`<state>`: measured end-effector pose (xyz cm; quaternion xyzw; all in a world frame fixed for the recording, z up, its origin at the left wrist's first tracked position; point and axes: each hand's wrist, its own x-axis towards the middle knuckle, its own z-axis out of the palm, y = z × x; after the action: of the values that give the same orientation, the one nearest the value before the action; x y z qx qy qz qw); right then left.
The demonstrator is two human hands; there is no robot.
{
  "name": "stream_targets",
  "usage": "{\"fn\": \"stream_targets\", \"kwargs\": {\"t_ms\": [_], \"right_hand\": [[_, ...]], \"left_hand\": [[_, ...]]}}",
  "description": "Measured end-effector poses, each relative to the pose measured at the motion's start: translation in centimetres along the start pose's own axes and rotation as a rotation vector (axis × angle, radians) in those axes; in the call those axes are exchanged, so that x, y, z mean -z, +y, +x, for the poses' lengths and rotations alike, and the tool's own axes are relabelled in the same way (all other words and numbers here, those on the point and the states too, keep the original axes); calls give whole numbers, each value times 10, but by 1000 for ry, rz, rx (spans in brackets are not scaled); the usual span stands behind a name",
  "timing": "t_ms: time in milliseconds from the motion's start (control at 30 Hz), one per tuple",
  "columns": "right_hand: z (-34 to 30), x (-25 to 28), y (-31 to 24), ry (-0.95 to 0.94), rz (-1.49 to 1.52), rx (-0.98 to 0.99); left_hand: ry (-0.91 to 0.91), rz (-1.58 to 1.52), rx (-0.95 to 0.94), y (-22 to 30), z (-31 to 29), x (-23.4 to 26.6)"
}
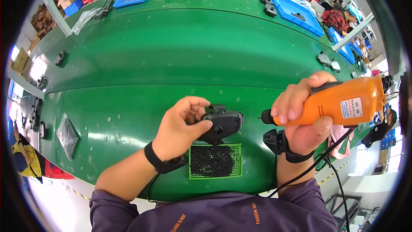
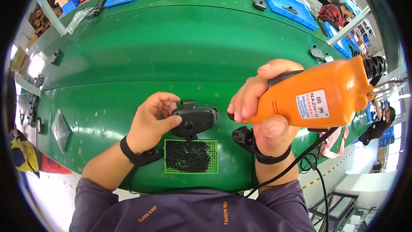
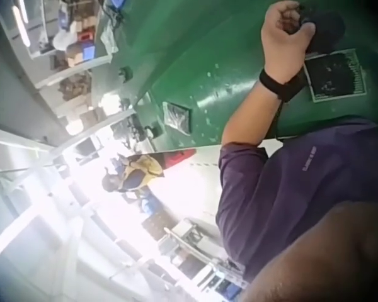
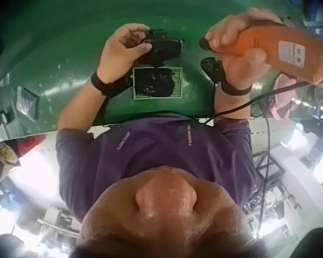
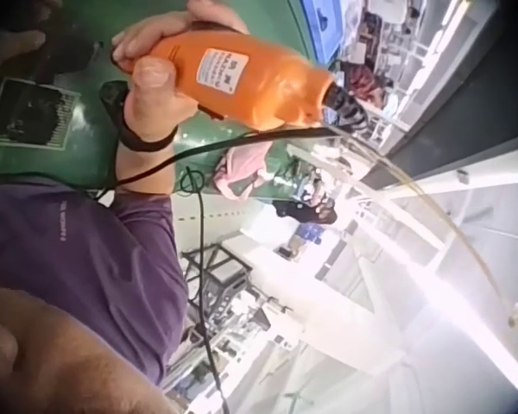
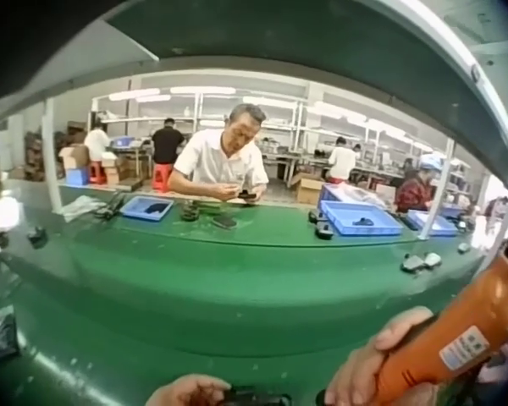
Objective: Assemble small plastic components using an electric screwdriver by fastening screws into pre-drilled holes.
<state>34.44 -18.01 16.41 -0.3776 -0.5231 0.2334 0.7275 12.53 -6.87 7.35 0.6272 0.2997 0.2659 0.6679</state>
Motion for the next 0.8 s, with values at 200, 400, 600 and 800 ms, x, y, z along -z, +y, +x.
{"fn": "stream_targets", "kwargs": {"t_ms": [200, 400, 600, 800], "right_hand": [[-2, 1, -4, -12, 3, 37], [0, 8, -11, -22, 21, 51], [7, 33, -12, -176, 125, 19], [17, 55, -4, -419, 324, 87]], "left_hand": [[-97, -458, 295, -4, 17, 38], [-87, -766, 234, 13, 23, 60], [125, -538, 47, 21, 71, 115], [343, -354, 160, -24, 132, 186]]}}
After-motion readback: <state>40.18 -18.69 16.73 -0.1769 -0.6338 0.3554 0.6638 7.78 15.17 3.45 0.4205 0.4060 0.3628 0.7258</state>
